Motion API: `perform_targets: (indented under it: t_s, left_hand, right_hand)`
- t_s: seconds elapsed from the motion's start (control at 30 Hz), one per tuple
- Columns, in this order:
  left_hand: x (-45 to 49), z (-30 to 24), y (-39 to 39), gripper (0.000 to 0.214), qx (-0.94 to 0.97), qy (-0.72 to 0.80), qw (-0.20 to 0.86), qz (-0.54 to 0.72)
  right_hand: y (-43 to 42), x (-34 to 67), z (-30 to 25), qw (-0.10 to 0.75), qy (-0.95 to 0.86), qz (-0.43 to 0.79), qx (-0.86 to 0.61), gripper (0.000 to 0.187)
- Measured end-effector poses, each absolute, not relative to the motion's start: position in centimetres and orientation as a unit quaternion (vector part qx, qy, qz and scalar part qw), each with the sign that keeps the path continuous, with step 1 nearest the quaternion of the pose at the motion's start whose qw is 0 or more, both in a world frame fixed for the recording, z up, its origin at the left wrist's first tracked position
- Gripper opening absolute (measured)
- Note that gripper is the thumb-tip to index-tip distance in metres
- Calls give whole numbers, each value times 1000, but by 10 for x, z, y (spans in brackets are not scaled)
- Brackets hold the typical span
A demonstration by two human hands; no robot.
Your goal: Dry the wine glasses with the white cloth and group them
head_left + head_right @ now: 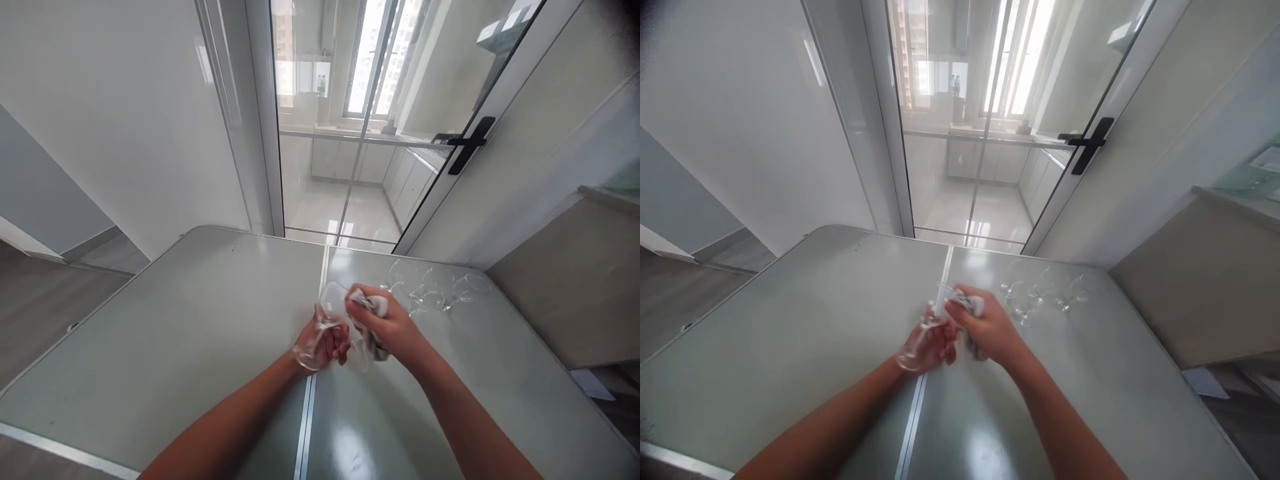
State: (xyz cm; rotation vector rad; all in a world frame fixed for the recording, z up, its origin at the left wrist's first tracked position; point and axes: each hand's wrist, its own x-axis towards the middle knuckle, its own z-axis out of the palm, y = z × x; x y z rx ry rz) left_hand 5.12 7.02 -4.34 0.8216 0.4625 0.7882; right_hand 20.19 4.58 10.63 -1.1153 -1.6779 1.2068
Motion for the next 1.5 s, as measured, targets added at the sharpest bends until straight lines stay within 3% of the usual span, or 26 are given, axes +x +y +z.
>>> perform_targets:
  t_s: [0.07, 0.13, 0.23, 0.3, 0.43, 0.57, 0.77, 0.87, 0.93, 1.07, 1.2, 1.33, 1.5]
  left_hand:
    - [48, -42, 66, 88, 356, 136, 878, 291]
    - [48, -41, 61, 78, 390, 118, 871, 275]
    - [51, -45, 57, 49, 449, 144, 824, 315]
    - [52, -48, 56, 42, 481, 179, 778, 364]
    - [49, -45, 50, 36, 582, 267, 649, 410]
    - [45, -35, 43, 29, 702, 279, 535, 377]
    - [45, -34, 41, 25, 770, 263, 488, 315]
    - [46, -35, 42, 26, 762, 282, 492, 314]
    - [46, -34, 42, 27, 747, 300, 496, 324]
    - [45, -33, 40, 25, 743, 331, 465, 349]
    - [43, -35, 37, 18, 774, 337, 383, 375]
    - [43, -36, 36, 15, 812, 296, 345, 365]
    - [45, -32, 37, 22, 784, 344, 319, 407]
  right_hand:
    - [40, 235, 94, 381, -644, 451, -487, 40]
    - [35, 253, 75, 377, -620, 464, -508, 40]
    - [29, 260, 51, 418, -556, 517, -499, 45]
    - [28, 260, 41, 481, -520, 486, -512, 52]
    - [26, 263, 24, 539, -480, 349, -597, 57]
    - [24, 272, -2, 555, -389, 325, -659, 68]
    - [25, 278, -33, 641, -278, 260, -666, 61]
    - [18, 275, -27, 673, -311, 209, -638, 57]
    - [13, 274, -18, 653, -430, 179, -597, 50]
    - [9, 273, 2, 527, -704, 180, -440, 29]
    - [10, 271, 15, 514, -708, 223, -430, 17]
    - [7, 272, 23, 463, -753, 266, -386, 14]
    - [10, 278, 18, 458, -796, 128, -374, 31]
